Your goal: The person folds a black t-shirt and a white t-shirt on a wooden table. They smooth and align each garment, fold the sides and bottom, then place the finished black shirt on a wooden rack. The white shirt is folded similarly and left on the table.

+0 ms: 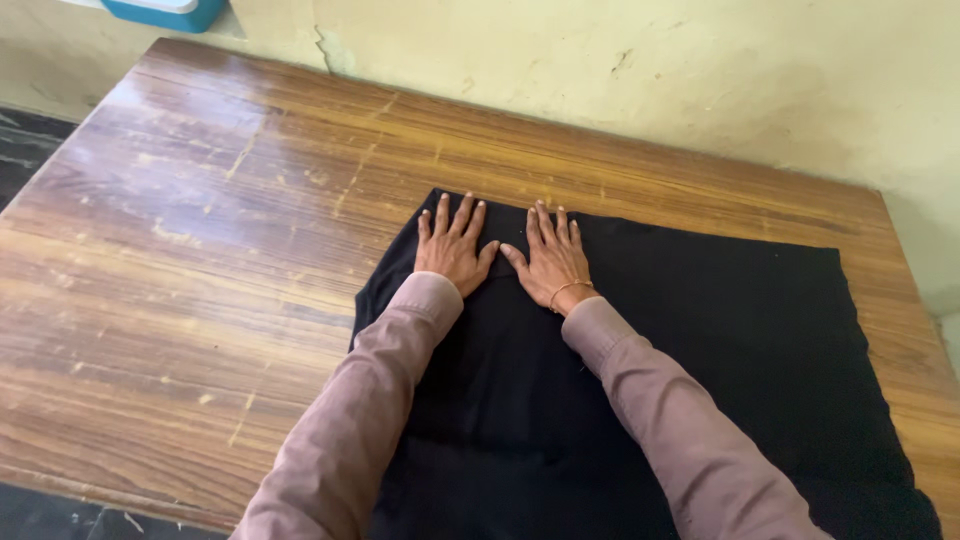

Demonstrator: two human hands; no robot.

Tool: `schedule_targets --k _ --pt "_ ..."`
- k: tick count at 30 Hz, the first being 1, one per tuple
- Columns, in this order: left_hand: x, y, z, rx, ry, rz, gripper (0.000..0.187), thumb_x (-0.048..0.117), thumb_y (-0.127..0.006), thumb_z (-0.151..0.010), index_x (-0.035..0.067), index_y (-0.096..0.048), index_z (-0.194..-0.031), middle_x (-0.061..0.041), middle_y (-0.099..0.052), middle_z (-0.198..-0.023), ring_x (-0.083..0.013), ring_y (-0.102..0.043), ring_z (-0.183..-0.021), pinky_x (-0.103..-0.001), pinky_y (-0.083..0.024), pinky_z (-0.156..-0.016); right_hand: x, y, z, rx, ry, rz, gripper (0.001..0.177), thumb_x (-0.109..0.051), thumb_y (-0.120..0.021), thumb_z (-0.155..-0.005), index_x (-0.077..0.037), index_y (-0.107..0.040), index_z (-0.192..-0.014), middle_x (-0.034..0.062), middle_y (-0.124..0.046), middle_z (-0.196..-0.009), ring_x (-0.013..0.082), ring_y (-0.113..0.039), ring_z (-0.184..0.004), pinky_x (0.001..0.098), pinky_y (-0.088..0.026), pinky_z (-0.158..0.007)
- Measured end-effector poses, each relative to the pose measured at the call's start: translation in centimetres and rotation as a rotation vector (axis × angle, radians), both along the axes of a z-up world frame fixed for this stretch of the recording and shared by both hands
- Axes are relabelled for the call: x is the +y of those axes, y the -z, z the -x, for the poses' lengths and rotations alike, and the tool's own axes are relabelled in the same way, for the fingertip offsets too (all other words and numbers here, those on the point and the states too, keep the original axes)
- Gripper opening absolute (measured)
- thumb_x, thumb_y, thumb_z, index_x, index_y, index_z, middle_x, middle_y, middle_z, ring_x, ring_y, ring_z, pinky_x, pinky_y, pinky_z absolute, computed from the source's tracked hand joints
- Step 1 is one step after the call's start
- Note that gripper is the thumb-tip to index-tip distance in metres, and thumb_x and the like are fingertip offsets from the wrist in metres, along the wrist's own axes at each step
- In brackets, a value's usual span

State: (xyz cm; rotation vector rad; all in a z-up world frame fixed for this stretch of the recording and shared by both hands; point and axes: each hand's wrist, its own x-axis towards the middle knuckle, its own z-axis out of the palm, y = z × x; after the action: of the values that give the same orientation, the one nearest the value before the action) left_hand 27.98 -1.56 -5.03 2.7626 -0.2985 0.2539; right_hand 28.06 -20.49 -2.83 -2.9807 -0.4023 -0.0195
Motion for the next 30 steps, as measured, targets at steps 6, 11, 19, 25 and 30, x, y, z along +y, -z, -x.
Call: schedule_targets --k 6,11,19,25,30 --pt "0.0 -0.1 -0.1 -0.003 -0.034 -0.001 0.082 0.057 -0.050 -0.096 0.006 -0.033 -0.157 -0.011 -0.027 -0.166 -0.0352 -0.017 -0.154 -0.060 -0.014 -0.122 -2.1 0.0 0.5 0.035 0.101 0.009 0.093 -0.070 -0.032 -0.100 -0.001 -0.017 -0.160 0.0134 -0.011 -0.169 0.0392 -0.005 -0.155 0.0531 -0.009 -0.124" --pt "1.2 -0.9 -2.8 0.126 -0.050 -0.071 0.072 0.046 -0.056 -0.096 0.005 -0.037 -0.153 -0.008 -0.031 -0.163 -0.0326 -0.026 -0.148 -0.059 -0.024 -0.117 -5.9 1.1 -1.3 0.031 0.043 -0.052 0.076 -0.056 -0.034 -0.105 -0.005 -0.025 -0.161 0.0138 -0.021 -0.170 0.0450 -0.013 -0.154 0.0550 -0.017 -0.123" --pt "2.1 -3.3 -7.3 0.174 0.055 -0.115 0.054 0.025 -0.083 -0.083 0.013 -0.061 -0.132 -0.008 -0.062 -0.134 -0.0332 -0.049 -0.133 -0.055 -0.047 -0.102 -12.2 -1.9 -3.1 -0.130 -0.016 -0.285 0.056 -0.040 -0.059 -0.102 -0.001 -0.059 -0.142 0.0224 -0.061 -0.139 0.0422 -0.054 -0.130 0.0472 -0.042 -0.110" --pt "2.5 -3.2 -9.4 0.215 0.125 -0.057 0.056 0.022 -0.088 -0.074 0.015 -0.066 -0.126 -0.009 -0.064 -0.128 -0.0333 -0.054 -0.128 -0.050 -0.048 -0.102 -9.2 -3.6 -4.3 -0.164 -0.123 -0.221 0.054 -0.047 -0.076 -0.089 -0.002 -0.074 -0.120 0.0222 -0.067 -0.112 0.0403 -0.059 -0.110 0.0468 -0.047 -0.096" --pt "3.0 -3.6 -8.7 0.139 0.122 0.003 0.040 0.021 -0.091 -0.069 0.013 -0.075 -0.105 -0.011 -0.068 -0.120 -0.0336 -0.059 -0.123 -0.047 -0.050 -0.097 -6.7 -4.1 -5.0 -0.105 -0.123 -0.212 0.048 -0.043 -0.088 -0.077 -0.004 -0.077 -0.104 0.0198 -0.069 -0.107 0.0373 -0.063 -0.103 0.0459 -0.051 -0.091"
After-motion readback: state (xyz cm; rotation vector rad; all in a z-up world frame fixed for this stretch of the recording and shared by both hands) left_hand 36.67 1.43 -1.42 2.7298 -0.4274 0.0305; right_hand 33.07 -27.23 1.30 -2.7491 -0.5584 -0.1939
